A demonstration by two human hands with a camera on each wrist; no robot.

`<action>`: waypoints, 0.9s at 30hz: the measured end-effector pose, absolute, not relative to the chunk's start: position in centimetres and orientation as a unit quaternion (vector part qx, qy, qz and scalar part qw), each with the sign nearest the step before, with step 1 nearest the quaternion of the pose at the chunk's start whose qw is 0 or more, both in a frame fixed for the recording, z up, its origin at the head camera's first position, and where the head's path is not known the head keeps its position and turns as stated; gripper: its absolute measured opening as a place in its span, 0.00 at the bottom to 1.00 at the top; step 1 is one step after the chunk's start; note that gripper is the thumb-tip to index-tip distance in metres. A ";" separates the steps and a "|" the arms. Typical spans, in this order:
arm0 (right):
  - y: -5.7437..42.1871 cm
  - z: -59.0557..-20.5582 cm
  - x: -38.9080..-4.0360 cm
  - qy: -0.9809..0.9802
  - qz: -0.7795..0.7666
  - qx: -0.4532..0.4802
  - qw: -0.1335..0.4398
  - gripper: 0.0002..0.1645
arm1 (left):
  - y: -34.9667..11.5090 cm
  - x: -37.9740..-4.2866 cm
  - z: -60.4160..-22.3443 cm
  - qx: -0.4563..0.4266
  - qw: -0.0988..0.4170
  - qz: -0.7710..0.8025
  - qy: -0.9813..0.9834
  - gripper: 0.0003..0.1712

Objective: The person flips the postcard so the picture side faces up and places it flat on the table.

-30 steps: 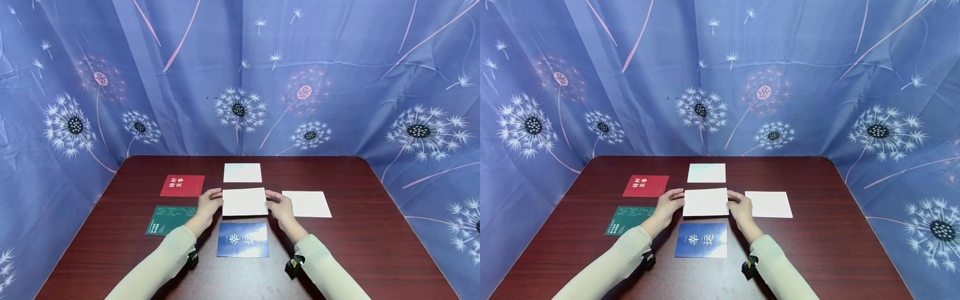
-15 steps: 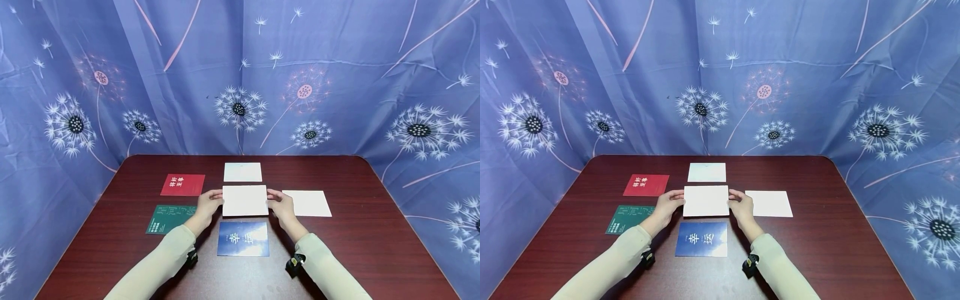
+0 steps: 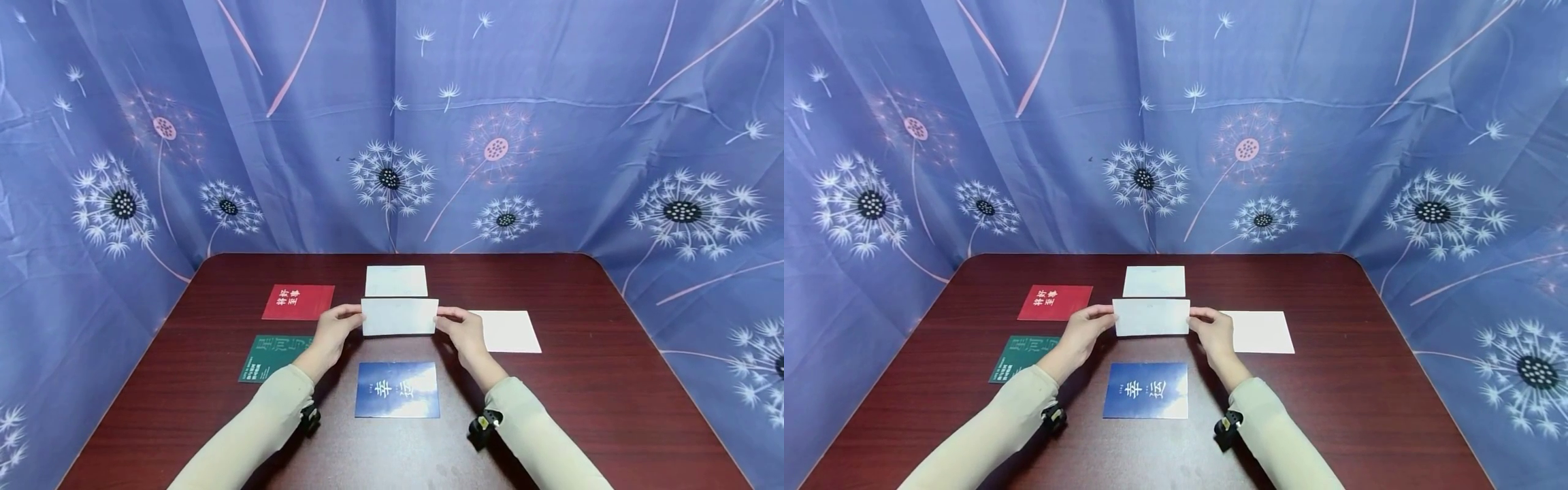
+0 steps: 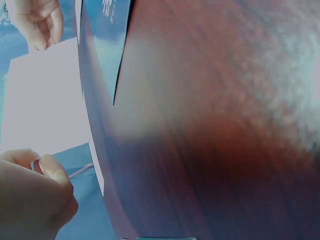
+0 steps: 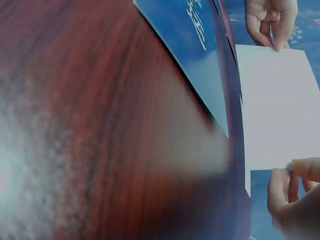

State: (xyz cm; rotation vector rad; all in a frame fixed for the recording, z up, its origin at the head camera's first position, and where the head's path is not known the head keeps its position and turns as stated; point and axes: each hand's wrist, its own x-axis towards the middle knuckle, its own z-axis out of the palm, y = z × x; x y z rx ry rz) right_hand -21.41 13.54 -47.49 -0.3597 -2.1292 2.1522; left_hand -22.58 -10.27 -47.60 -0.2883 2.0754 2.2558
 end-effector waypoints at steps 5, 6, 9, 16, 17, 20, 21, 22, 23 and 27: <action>13.7 -47.3 -21.6 -0.676 0.727 -0.116 0.042 0.12 | -10.6 -22.7 -47.6 -0.097 0.030 0.739 0.666 0.15; 13.7 -47.3 -21.6 -0.674 0.729 -0.113 0.041 0.12 | -10.6 -22.7 -47.6 -0.095 0.030 0.743 0.662 0.15; 13.8 -47.3 -21.6 -0.671 0.733 -0.105 0.037 0.12 | -10.7 -22.6 -47.7 -0.088 0.032 0.750 0.655 0.15; 14.0 -47.6 -21.5 -0.697 0.708 -0.110 0.029 0.12 | -10.9 -22.4 -47.7 -0.094 0.046 0.732 0.674 0.13; 14.0 -47.7 -21.5 -0.699 0.706 -0.109 0.027 0.13 | -11.0 -22.3 -47.8 -0.097 0.048 0.725 0.680 0.13; 13.9 -47.7 -21.4 -0.696 0.710 -0.106 0.020 0.14 | -11.2 -22.3 -47.8 -0.097 0.054 0.716 0.689 0.13; 13.9 -47.6 -21.4 -0.695 0.712 -0.104 0.019 0.14 | -11.3 -22.3 -47.8 -0.096 0.055 0.717 0.689 0.13; 13.8 -47.7 -21.4 -0.692 0.714 -0.102 0.018 0.14 | -11.3 -22.3 -47.8 -0.093 0.054 0.715 0.690 0.13; 13.7 -47.7 -21.4 -0.690 0.716 -0.101 0.017 0.14 | -11.4 -22.3 -47.9 -0.092 0.052 0.714 0.692 0.13; 13.5 -47.7 -21.4 -0.690 0.717 -0.098 0.015 0.14 | -11.4 -22.4 -48.0 -0.091 0.036 0.691 0.716 0.11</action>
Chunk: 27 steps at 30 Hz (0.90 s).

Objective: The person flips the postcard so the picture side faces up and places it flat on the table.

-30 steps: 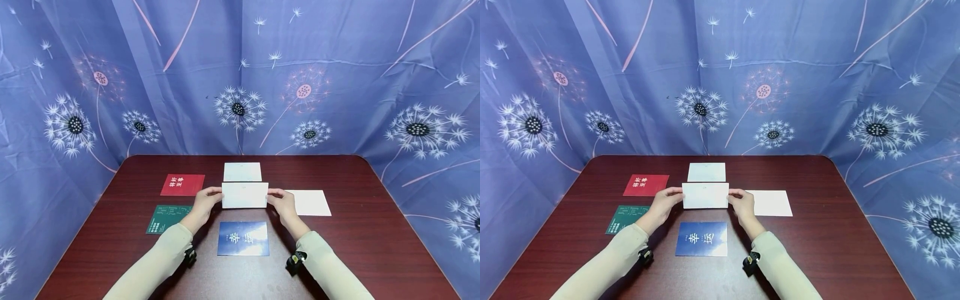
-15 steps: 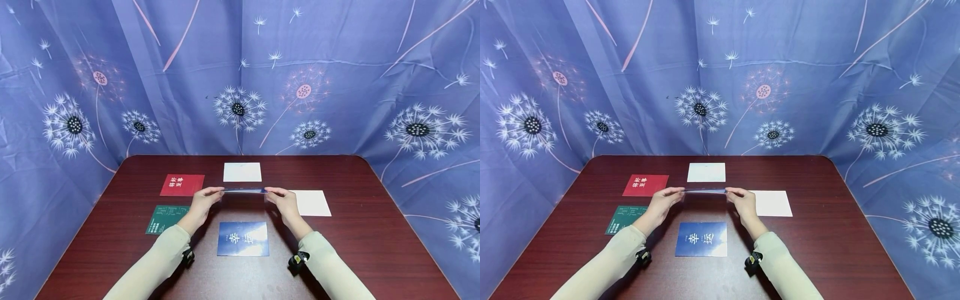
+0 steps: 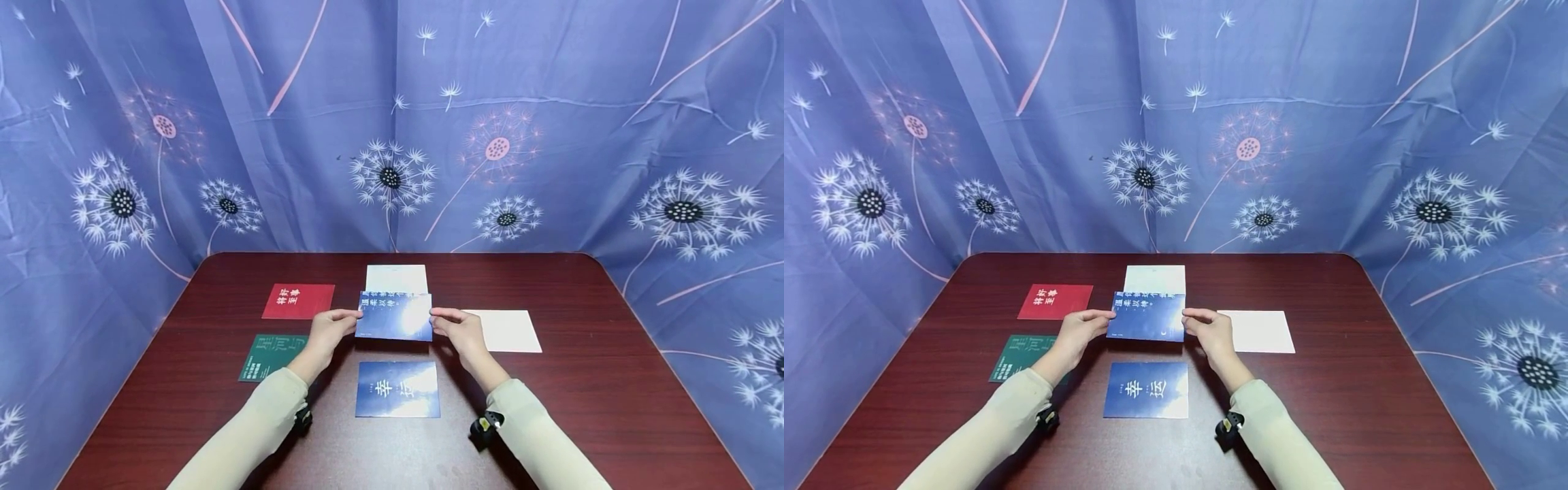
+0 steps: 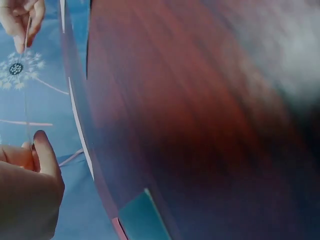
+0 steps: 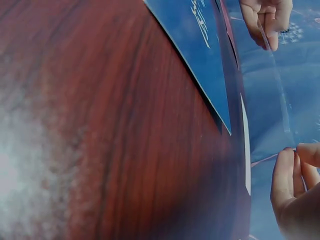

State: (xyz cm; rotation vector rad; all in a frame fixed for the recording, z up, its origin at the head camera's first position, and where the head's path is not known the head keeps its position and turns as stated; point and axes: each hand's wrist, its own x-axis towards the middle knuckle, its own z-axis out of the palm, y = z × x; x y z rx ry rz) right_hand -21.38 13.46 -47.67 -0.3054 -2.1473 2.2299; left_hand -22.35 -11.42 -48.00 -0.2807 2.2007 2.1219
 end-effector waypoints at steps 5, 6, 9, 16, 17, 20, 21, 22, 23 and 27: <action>13.4 -47.4 -21.4 -0.688 0.719 -0.098 0.011 0.17 | -11.3 -22.5 -48.1 -0.085 0.017 0.643 0.761 0.09; 13.4 -47.4 -21.4 -0.689 0.718 -0.099 0.009 0.17 | -11.3 -22.5 -48.1 -0.080 0.015 0.638 0.765 0.09; 13.4 -47.3 -21.4 -0.695 0.712 -0.099 0.004 0.18 | -11.3 -22.5 -47.8 -0.070 0.015 0.627 0.775 0.12; 13.1 -47.3 -21.8 -0.724 0.681 -0.110 -0.012 0.19 | -11.3 -22.8 -47.6 -0.075 0.043 0.622 0.779 0.14; 13.1 -47.3 -21.8 -0.730 0.675 -0.111 -0.015 0.20 | -11.2 -23.0 -47.7 -0.080 0.051 0.627 0.773 0.13; 13.1 -47.4 -22.0 -0.743 0.660 -0.110 -0.025 0.20 | -11.2 -23.5 -47.7 -0.094 0.075 0.638 0.760 0.10; 13.2 -47.5 -22.1 -0.746 0.656 -0.106 -0.028 0.20 | -11.2 -23.7 -47.7 -0.099 0.083 0.639 0.758 0.10; 13.2 -47.7 -22.2 -0.749 0.654 -0.104 -0.029 0.20 | -11.2 -23.9 -47.7 -0.101 0.090 0.636 0.759 0.09; 13.2 -47.8 -22.2 -0.752 0.651 -0.102 -0.031 0.19 | -11.1 -24.0 -47.6 -0.101 0.094 0.632 0.763 0.09; 13.1 -48.3 -22.3 -0.761 0.641 -0.096 -0.037 0.20 | -11.1 -24.3 -47.6 -0.099 0.100 0.614 0.777 0.07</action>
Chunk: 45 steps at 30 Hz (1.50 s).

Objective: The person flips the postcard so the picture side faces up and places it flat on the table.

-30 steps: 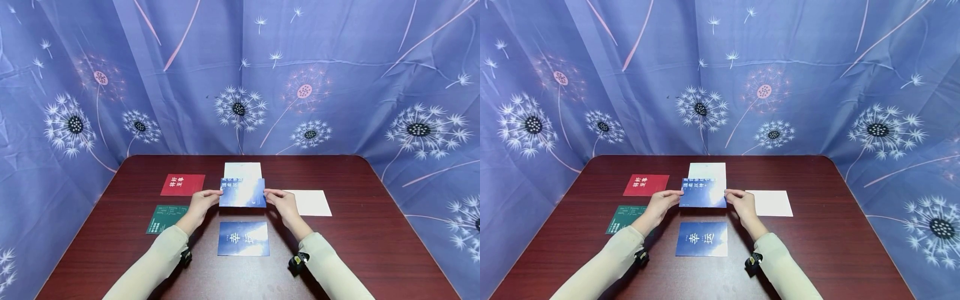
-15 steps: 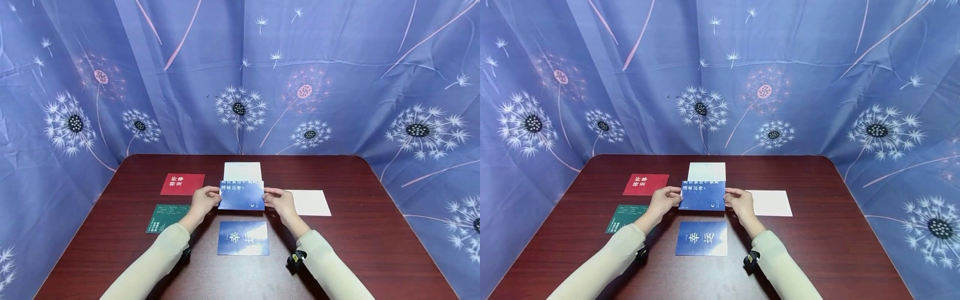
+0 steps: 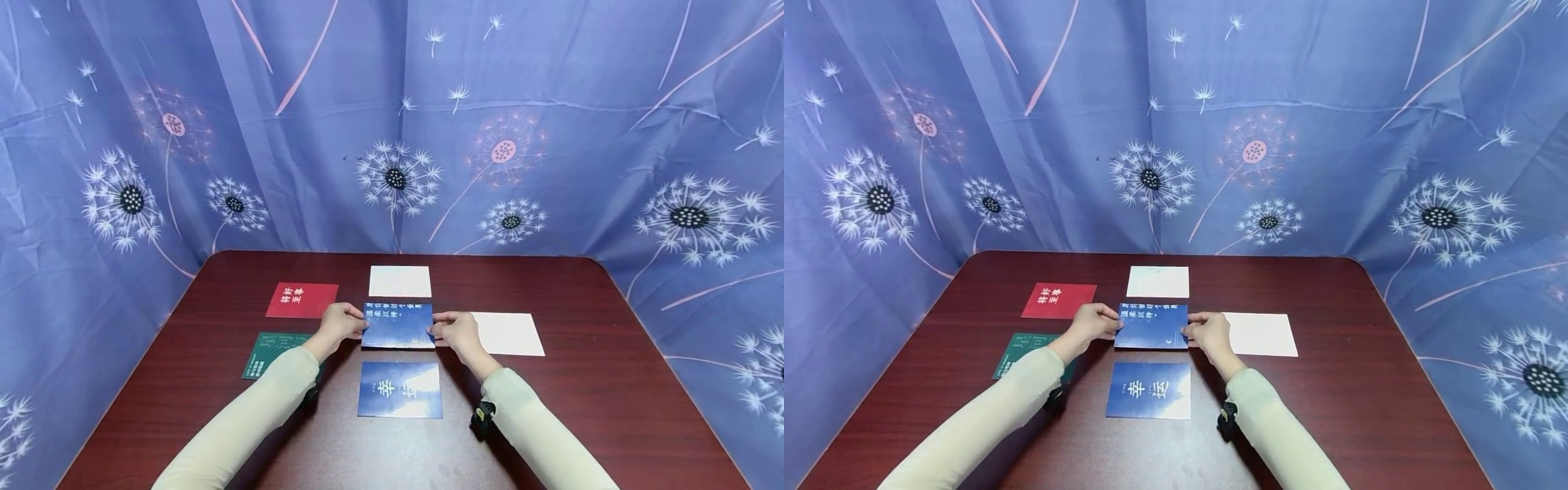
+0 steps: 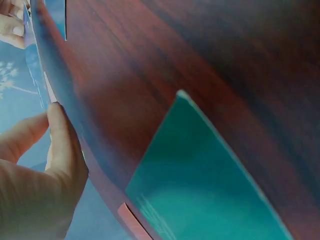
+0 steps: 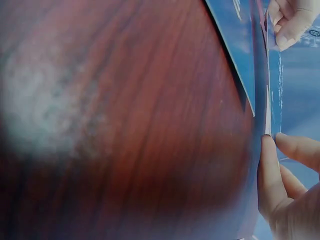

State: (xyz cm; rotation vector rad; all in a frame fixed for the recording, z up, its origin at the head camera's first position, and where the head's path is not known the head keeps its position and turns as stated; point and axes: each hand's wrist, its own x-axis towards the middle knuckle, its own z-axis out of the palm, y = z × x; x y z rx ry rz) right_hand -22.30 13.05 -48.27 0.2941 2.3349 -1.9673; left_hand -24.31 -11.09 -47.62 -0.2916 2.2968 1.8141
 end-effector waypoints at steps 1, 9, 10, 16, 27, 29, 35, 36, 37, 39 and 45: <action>13.0 -48.3 -22.3 0.763 -0.638 0.097 0.039 0.19 | -11.1 -24.3 -47.7 -0.098 0.101 0.609 0.780 0.07; 12.9 -48.7 -22.5 0.782 -0.613 0.102 0.048 0.20 | -10.9 -24.3 -48.3 -0.111 0.105 0.576 0.803 0.06; 12.8 -48.7 -22.5 0.786 -0.608 0.103 0.048 0.20 | -10.9 -24.3 -48.3 -0.111 0.104 0.575 0.804 0.06; 12.7 -48.4 -22.5 0.813 -0.574 0.093 0.039 0.19 | -10.7 -24.4 -48.5 -0.108 0.100 0.569 0.809 0.07; 12.9 -48.4 -22.5 0.847 -0.525 0.080 0.031 0.19 | -10.5 -24.4 -48.3 -0.104 0.093 0.545 0.827 0.07; 12.9 -48.5 -22.5 0.857 -0.509 0.078 0.029 0.19 | -10.4 -24.4 -48.3 -0.104 0.094 0.539 0.831 0.08; 13.0 -48.5 -22.7 0.867 -0.491 0.072 0.032 0.19 | -10.3 -24.9 -48.4 -0.112 0.105 0.530 0.834 0.10; 13.0 -48.5 -22.7 0.868 -0.489 0.072 0.033 0.19 | -10.3 -24.9 -48.3 -0.115 0.108 0.531 0.833 0.10; 13.0 -48.4 -22.8 0.868 -0.490 0.075 0.035 0.19 | -10.3 -25.0 -48.2 -0.116 0.112 0.531 0.832 0.11; 13.0 -48.3 -22.8 0.865 -0.493 0.077 0.043 0.20 | -10.4 -25.0 -48.0 -0.108 0.116 0.527 0.835 0.12; 13.5 -47.7 -23.1 0.838 -0.534 0.087 0.071 0.21 | -10.6 -25.1 -47.3 -0.106 0.129 0.533 0.829 0.11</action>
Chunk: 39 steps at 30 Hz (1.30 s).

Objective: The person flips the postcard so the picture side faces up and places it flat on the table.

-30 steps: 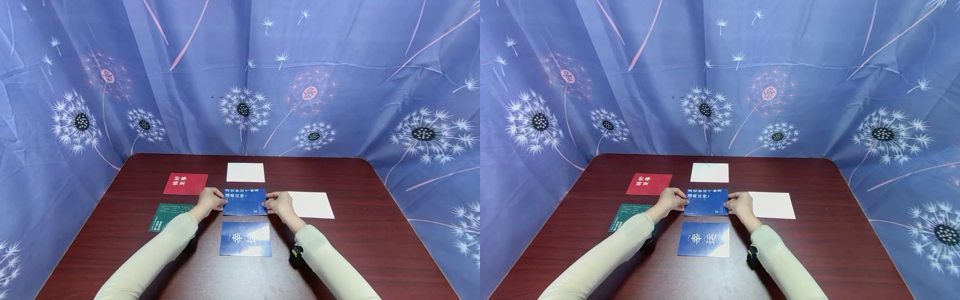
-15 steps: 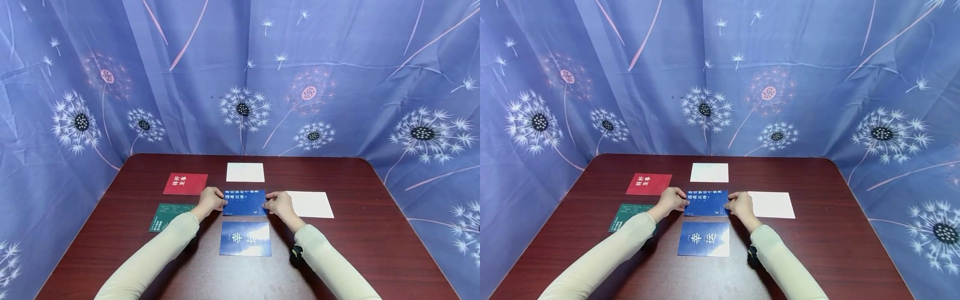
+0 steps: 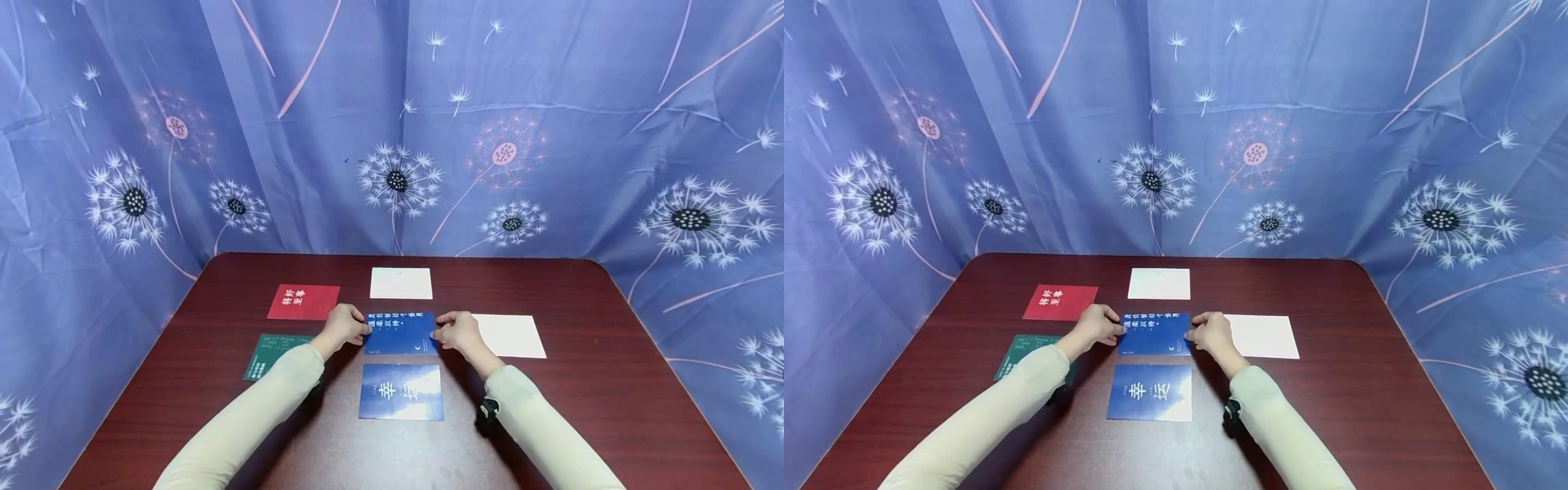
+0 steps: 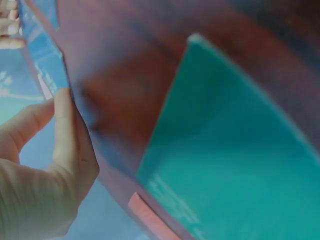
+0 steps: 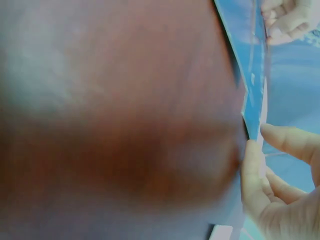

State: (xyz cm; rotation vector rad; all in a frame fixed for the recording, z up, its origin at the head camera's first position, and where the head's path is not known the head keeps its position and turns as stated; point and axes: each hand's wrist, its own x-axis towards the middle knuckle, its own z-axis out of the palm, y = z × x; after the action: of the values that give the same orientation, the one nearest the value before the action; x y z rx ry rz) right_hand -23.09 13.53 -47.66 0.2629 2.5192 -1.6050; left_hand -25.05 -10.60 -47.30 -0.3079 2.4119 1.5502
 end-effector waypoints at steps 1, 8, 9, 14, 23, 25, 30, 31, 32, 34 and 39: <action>13.6 -47.5 -23.2 0.834 -0.540 0.087 0.072 0.21 | -10.6 -25.1 -47.2 -0.105 0.126 0.535 0.829 0.11; 13.9 -46.5 -24.8 0.823 -0.556 0.090 0.073 0.22 | -10.6 -26.0 -45.9 -0.093 0.091 0.540 0.831 0.19; 13.8 -46.4 -25.1 0.823 -0.556 0.087 0.071 0.22 | -10.6 -26.3 -46.0 -0.088 0.084 0.538 0.834 0.20; 13.5 -46.4 -26.4 0.830 -0.552 0.057 0.050 0.22 | -10.3 -27.4 -46.4 -0.047 0.036 0.526 0.848 0.21; 12.9 -46.7 -28.6 0.823 -0.567 0.009 0.028 0.25 | -9.9 -29.9 -47.2 -0.018 0.018 0.585 0.811 0.27; 12.8 -46.8 -29.0 0.820 -0.572 0.009 0.030 0.27 | -9.7 -30.4 -47.4 -0.017 0.018 0.586 0.810 0.28; 12.5 -47.1 -29.8 0.813 -0.581 0.021 0.043 0.31 | -9.4 -31.2 -47.7 -0.024 0.044 0.582 0.811 0.32; 12.4 -47.2 -29.9 0.811 -0.582 0.025 0.047 0.32 | -9.3 -31.2 -47.7 -0.027 0.048 0.581 0.812 0.32; 12.3 -47.2 -30.1 0.811 -0.582 0.029 0.052 0.32 | -9.2 -31.3 -47.7 -0.031 0.052 0.578 0.814 0.32; 11.9 -47.1 -30.3 0.807 -0.586 0.039 0.062 0.34 | -9.1 -31.3 -47.7 -0.036 0.056 0.572 0.817 0.33; 11.8 -47.8 -31.0 0.799 -0.597 0.037 0.063 0.38 | -8.7 -31.1 -47.4 -0.042 0.055 0.560 0.825 0.34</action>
State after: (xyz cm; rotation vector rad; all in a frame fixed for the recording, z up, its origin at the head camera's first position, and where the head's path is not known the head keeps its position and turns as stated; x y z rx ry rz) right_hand -31.00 11.75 -47.76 0.1122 2.4143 -1.8028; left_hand -31.10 -8.67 -47.37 -0.1270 2.5051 1.7014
